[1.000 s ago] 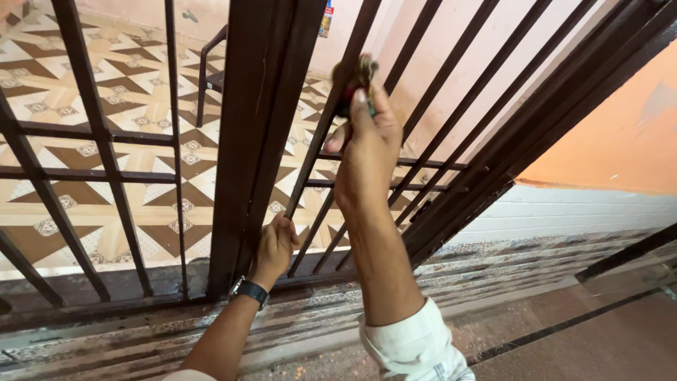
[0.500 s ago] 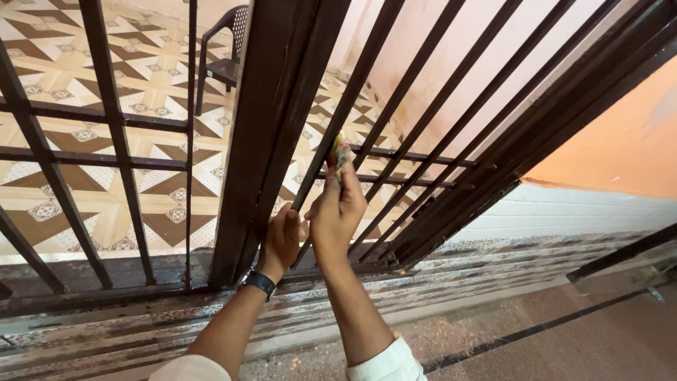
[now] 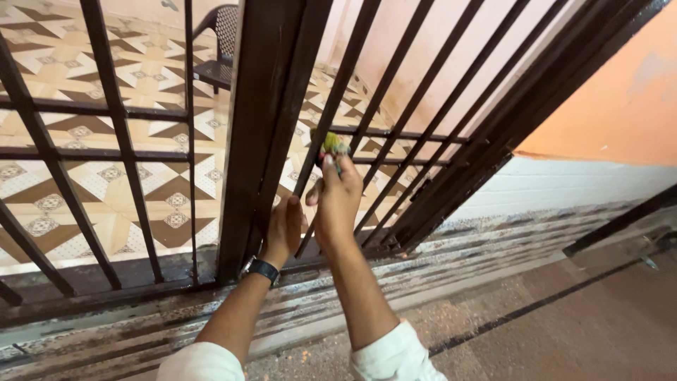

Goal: The person wipes the vertical and horizontal bars of a dark metal gate using a small cloth, cleaning different sections of the frame.

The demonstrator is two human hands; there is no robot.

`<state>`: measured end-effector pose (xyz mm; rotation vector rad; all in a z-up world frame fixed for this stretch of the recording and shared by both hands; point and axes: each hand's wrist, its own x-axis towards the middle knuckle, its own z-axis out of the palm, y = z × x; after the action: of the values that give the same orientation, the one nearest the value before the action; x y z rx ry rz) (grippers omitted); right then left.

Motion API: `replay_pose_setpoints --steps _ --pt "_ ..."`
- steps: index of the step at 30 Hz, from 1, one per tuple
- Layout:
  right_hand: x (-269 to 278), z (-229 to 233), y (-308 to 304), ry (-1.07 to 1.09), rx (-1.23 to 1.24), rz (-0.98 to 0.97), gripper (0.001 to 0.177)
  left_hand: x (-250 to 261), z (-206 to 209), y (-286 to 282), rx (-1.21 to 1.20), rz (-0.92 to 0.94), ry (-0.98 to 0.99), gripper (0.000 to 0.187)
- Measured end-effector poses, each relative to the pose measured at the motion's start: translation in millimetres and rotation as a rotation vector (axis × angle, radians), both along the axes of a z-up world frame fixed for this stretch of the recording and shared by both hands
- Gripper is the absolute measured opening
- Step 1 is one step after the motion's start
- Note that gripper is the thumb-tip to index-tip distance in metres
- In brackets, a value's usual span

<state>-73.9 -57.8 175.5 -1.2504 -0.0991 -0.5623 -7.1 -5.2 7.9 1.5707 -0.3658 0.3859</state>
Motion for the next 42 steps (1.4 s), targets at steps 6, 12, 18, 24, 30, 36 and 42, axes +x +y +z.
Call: replay_pose_setpoints --steps 6,12,18,24,30,36,42 --pt "8 -8 4 -0.072 -0.096 -0.041 0.013 8 -7 -3 -0.048 -0.079 0.074 0.072" --pt "-6 -36 13 -0.133 -0.283 -0.225 0.025 5 0 -1 -0.148 -0.138 -0.031 0.079" --pt "-12 -47 19 -0.213 -0.259 -0.208 0.036 3 0 1 -0.158 -0.166 0.016 0.082" --pt "-15 -75 31 -0.191 -0.197 -0.275 0.037 15 -19 2 -0.087 -0.141 -0.074 0.083" --pt "-8 -92 14 -0.079 -0.130 -0.160 0.031 15 -23 0 -0.291 -0.354 0.256 0.069" --pt "-1 -145 -8 0.167 -0.204 -0.088 0.020 4 -28 6 -0.256 -0.379 -0.017 0.077" --pt "0 -214 -3 -0.013 -0.251 -0.090 0.024 -52 -46 21 -0.224 -0.318 0.152 0.081"
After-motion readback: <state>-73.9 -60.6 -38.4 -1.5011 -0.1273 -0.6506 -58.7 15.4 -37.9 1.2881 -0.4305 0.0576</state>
